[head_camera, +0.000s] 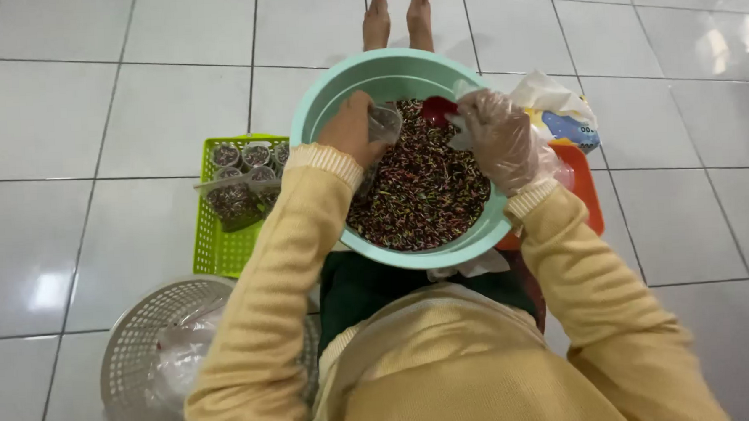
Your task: Scoop chocolate sprinkles from a bowl into small plastic bags for packaging.
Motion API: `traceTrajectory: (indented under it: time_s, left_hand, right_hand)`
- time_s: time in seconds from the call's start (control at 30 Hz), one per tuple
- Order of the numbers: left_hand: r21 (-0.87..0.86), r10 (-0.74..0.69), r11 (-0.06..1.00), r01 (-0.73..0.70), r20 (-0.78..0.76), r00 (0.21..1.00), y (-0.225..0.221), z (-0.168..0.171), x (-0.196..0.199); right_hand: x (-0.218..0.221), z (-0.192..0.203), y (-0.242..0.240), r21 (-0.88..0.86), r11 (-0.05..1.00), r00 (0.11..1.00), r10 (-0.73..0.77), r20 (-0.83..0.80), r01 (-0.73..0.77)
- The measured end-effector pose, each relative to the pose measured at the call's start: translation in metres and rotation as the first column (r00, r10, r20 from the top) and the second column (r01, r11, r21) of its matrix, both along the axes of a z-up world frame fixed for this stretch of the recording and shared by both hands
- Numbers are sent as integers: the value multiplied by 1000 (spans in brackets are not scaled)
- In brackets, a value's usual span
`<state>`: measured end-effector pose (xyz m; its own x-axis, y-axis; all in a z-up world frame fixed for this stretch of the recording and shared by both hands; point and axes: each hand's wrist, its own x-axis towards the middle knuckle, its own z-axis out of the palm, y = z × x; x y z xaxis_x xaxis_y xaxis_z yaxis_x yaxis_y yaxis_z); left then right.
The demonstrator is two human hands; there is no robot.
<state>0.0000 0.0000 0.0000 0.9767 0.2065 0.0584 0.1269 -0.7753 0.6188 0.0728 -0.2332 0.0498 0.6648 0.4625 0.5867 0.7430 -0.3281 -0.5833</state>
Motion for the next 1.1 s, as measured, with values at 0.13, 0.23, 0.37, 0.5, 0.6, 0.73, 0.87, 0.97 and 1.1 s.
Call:
traceTrajectory:
  time_s: [0.13, 0.23, 0.37, 0.5, 0.6, 0.73, 0.87, 0.97, 1.1]
  left_hand:
    - [25, -42, 999, 42, 5, 999, 6, -12, 1]
    - [101, -96, 990, 96, 3, 995, 7, -24, 6]
    - [79, -187, 979, 189, -34, 982, 1, -12, -7]
    - [61, -195, 977, 207, -151, 969, 1, -25, -1]
    - [44, -226, 971, 235, -146, 963, 3, -5, -3]
    - [56, -186, 980, 193, -109, 976, 4, 7, -9]
    - [32, -133, 990, 136, -77, 988, -2, -5, -10]
    - [74, -88, 993, 95, -85, 992, -7, 1, -20]
    - [105, -18, 994, 31, -123, 992, -25, 25, -43]
  right_hand:
    - [-24, 16, 25, -120, 988, 994, -88, 57, 95]
    - [-32, 23, 37, -152, 977, 987, -157, -26, 151]
    - [-28, 31, 43, -211, 950, 923, -281, -262, 229]
    - [3, 10, 26, -187, 943, 823, -332, -461, 276]
    - [-12, -2, 9, -137, 958, 846, -287, -449, 252]
    - [-12, 13, 7, -52, 989, 925, -146, -350, 137]
    - [-12, 38, -3, 66, 997, 989, 35, -146, -26]
    - [-11, 49, -9, 141, 979, 989, 149, 3, -148]
    - [23, 18, -23, 86, 983, 970, 143, 197, -163]
